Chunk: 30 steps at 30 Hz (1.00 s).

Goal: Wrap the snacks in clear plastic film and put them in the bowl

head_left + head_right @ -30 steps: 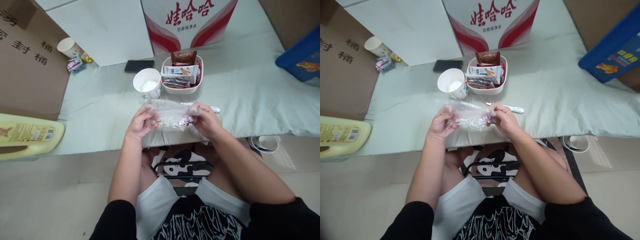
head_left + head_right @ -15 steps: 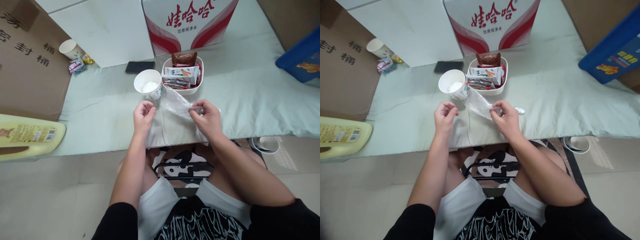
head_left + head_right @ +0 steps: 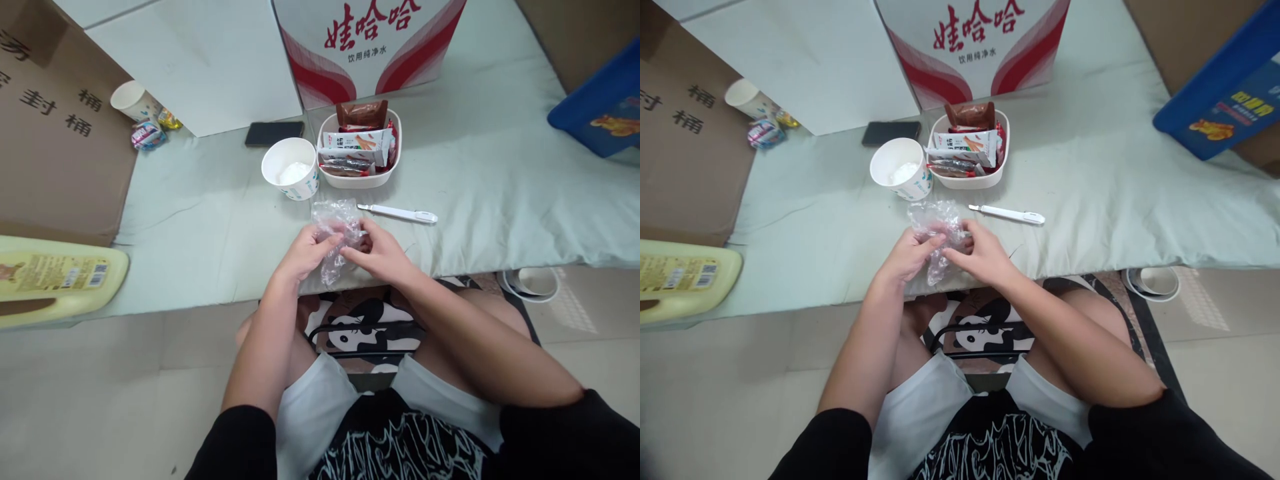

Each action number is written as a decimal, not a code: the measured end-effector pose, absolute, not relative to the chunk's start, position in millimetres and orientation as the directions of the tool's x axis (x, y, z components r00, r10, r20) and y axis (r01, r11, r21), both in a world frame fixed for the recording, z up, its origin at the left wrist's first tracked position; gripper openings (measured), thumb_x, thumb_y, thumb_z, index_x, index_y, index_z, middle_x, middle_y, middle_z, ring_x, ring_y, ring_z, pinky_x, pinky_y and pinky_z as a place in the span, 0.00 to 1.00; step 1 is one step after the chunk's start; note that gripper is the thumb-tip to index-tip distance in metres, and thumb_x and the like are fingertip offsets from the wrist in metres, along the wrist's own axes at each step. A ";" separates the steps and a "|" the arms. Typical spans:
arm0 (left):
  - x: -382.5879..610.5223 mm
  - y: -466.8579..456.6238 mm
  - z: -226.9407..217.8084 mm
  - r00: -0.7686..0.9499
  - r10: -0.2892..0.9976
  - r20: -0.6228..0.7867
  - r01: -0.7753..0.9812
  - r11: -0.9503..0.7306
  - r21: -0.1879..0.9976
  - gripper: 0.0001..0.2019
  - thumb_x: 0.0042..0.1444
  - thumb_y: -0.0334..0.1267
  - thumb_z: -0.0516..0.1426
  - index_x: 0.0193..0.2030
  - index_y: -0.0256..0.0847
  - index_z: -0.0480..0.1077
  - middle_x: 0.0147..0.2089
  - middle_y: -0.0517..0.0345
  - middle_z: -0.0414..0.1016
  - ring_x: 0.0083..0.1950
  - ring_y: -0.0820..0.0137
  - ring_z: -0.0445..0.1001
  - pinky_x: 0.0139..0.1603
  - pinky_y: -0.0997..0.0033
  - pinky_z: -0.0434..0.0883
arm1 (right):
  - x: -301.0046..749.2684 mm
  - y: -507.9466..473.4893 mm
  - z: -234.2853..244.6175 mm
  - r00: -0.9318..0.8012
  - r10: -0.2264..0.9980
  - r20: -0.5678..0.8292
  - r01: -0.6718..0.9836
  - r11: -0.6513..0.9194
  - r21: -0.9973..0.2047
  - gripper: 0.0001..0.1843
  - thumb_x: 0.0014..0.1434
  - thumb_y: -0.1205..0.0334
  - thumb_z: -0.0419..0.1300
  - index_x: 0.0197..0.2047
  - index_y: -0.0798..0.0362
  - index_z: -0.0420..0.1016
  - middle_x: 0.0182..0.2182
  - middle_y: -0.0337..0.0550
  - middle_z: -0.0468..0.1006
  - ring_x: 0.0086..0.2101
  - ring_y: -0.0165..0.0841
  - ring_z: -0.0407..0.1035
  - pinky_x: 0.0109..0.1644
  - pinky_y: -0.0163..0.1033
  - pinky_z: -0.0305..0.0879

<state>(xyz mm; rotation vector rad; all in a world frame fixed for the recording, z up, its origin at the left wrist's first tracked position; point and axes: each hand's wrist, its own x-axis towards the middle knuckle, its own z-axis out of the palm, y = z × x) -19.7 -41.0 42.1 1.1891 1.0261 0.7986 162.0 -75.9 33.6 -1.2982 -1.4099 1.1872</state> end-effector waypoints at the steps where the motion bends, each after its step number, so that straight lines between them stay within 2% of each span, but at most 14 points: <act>1: -19.6 -41.4 42.4 0.372 0.909 -0.190 0.022 0.196 0.980 0.18 0.52 0.49 0.70 0.45 0.42 0.80 0.48 0.53 0.83 0.50 0.65 0.80 0.54 0.68 0.74 | 162.1 -74.1 32.4 -0.119 0.992 -0.032 0.199 -0.008 -0.980 0.17 0.53 0.52 0.65 0.43 0.51 0.74 0.36 0.43 0.77 0.31 0.34 0.69 0.35 0.41 0.68; 4: -19.9 -40.9 46.8 0.408 0.893 -0.190 0.027 0.196 0.980 0.23 0.51 0.47 0.70 0.52 0.43 0.77 0.48 0.54 0.82 0.46 0.67 0.79 0.47 0.71 0.74 | 163.6 -71.1 31.9 -0.105 0.994 -0.029 0.173 -0.010 -0.985 0.08 0.56 0.58 0.59 0.37 0.52 0.74 0.33 0.40 0.76 0.31 0.32 0.68 0.37 0.40 0.66; 6: -20.6 -39.9 50.5 0.429 0.868 -0.248 0.079 0.237 0.968 0.23 0.51 0.44 0.69 0.53 0.42 0.75 0.38 0.58 0.80 0.35 0.72 0.76 0.37 0.74 0.72 | 165.0 -70.4 32.8 -0.088 0.996 -0.027 0.111 -0.017 -0.994 0.08 0.55 0.60 0.57 0.38 0.52 0.73 0.34 0.40 0.77 0.33 0.33 0.69 0.39 0.40 0.66; 8: -20.9 -39.1 52.8 0.429 0.848 -0.313 0.138 0.280 0.950 0.20 0.52 0.43 0.68 0.51 0.40 0.75 0.29 0.63 0.75 0.27 0.75 0.69 0.29 0.76 0.66 | 165.2 -70.2 33.3 -0.075 0.997 -0.036 0.044 -0.033 -0.998 0.10 0.53 0.61 0.58 0.40 0.51 0.73 0.37 0.39 0.77 0.32 0.31 0.68 0.37 0.38 0.66; 11: -20.2 -38.7 54.0 0.368 0.880 -0.301 0.089 0.289 0.953 0.17 0.47 0.42 0.69 0.42 0.39 0.75 0.27 0.63 0.73 0.25 0.76 0.68 0.27 0.76 0.65 | 163.8 -69.7 33.9 -0.060 0.997 -0.044 -0.107 -0.050 -0.993 0.12 0.51 0.61 0.61 0.41 0.49 0.74 0.45 0.40 0.78 0.29 0.28 0.66 0.32 0.36 0.65; 15: -20.8 -36.7 56.1 0.313 0.910 -0.273 -0.062 0.306 0.950 0.17 0.42 0.44 0.70 0.36 0.40 0.75 0.25 0.65 0.69 0.23 0.76 0.64 0.24 0.75 0.63 | 165.9 -68.9 37.4 -0.081 0.996 -0.033 -0.238 -0.052 -0.970 0.06 0.53 0.59 0.61 0.31 0.50 0.78 0.53 0.46 0.76 0.40 0.34 0.71 0.36 0.39 0.68; 17: -21.8 -35.1 57.4 0.325 0.893 -0.311 -0.103 0.360 0.927 0.16 0.46 0.48 0.67 0.36 0.40 0.75 0.24 0.64 0.68 0.20 0.77 0.62 0.21 0.75 0.61 | 169.3 -69.1 39.6 -0.100 0.995 -0.010 -0.205 -0.031 -0.978 0.11 0.55 0.58 0.58 0.29 0.50 0.80 0.53 0.48 0.76 0.46 0.39 0.72 0.41 0.43 0.71; 19: -22.1 -34.0 57.9 0.361 0.865 -0.348 -0.126 0.415 0.901 0.19 0.51 0.55 0.62 0.37 0.40 0.74 0.25 0.61 0.70 0.21 0.75 0.65 0.21 0.74 0.62 | 172.2 -69.9 40.6 -0.081 0.995 0.059 -0.059 0.054 -0.997 0.14 0.58 0.57 0.57 0.28 0.51 0.81 0.51 0.49 0.76 0.52 0.43 0.72 0.50 0.48 0.71; 22: -20.6 -34.3 57.6 0.414 0.835 -0.362 -0.110 0.441 0.891 0.26 0.47 0.53 0.68 0.49 0.43 0.71 0.31 0.61 0.76 0.25 0.73 0.71 0.24 0.74 0.68 | 173.1 -70.5 38.5 0.021 0.982 0.187 0.214 0.178 -0.961 0.08 0.56 0.56 0.63 0.33 0.50 0.80 0.50 0.50 0.76 0.53 0.44 0.71 0.57 0.52 0.69; 23: -19.7 -34.6 57.5 0.416 0.842 -0.343 -0.109 0.421 0.901 0.31 0.43 0.48 0.71 0.53 0.45 0.68 0.34 0.62 0.78 0.27 0.74 0.73 0.27 0.75 0.69 | 172.6 -70.1 36.9 0.058 0.979 0.193 0.246 0.173 -0.954 0.10 0.53 0.57 0.65 0.39 0.50 0.79 0.52 0.50 0.75 0.51 0.43 0.71 0.55 0.51 0.70; 24: -18.6 -34.8 57.4 0.412 0.854 -0.318 -0.115 0.395 0.912 0.36 0.40 0.43 0.73 0.56 0.47 0.65 0.36 0.63 0.78 0.29 0.74 0.74 0.29 0.75 0.70 | 172.0 -69.3 35.2 0.082 0.982 0.169 0.238 0.145 -0.960 0.18 0.52 0.57 0.66 0.47 0.49 0.77 0.54 0.50 0.74 0.48 0.41 0.72 0.52 0.49 0.71; 26: -16.1 -34.6 56.7 0.385 0.881 -0.275 -0.152 0.354 0.923 0.39 0.39 0.40 0.74 0.58 0.49 0.63 0.37 0.64 0.78 0.31 0.74 0.75 0.32 0.76 0.71 | 171.0 -67.1 32.7 0.065 0.997 0.047 0.167 0.036 -0.985 0.28 0.50 0.56 0.67 0.55 0.49 0.70 0.51 0.49 0.76 0.40 0.37 0.72 0.43 0.44 0.71; 28: -13.2 -34.3 54.4 0.352 0.898 -0.266 -0.188 0.346 0.919 0.35 0.42 0.43 0.73 0.57 0.47 0.66 0.36 0.64 0.78 0.30 0.75 0.74 0.32 0.76 0.70 | 170.4 -64.6 32.8 0.000 0.999 -0.048 0.147 -0.048 -0.988 0.22 0.52 0.55 0.65 0.50 0.51 0.70 0.40 0.43 0.77 0.32 0.32 0.68 0.37 0.41 0.67; 30: -10.8 -34.7 49.4 0.347 0.898 -0.270 -0.155 0.339 0.928 0.30 0.42 0.45 0.73 0.52 0.44 0.71 0.39 0.61 0.79 0.34 0.73 0.76 0.35 0.75 0.72 | 170.0 -62.9 35.5 -0.019 0.999 -0.026 0.193 -0.022 -0.981 0.14 0.53 0.56 0.63 0.41 0.51 0.70 0.31 0.37 0.74 0.28 0.30 0.64 0.36 0.40 0.63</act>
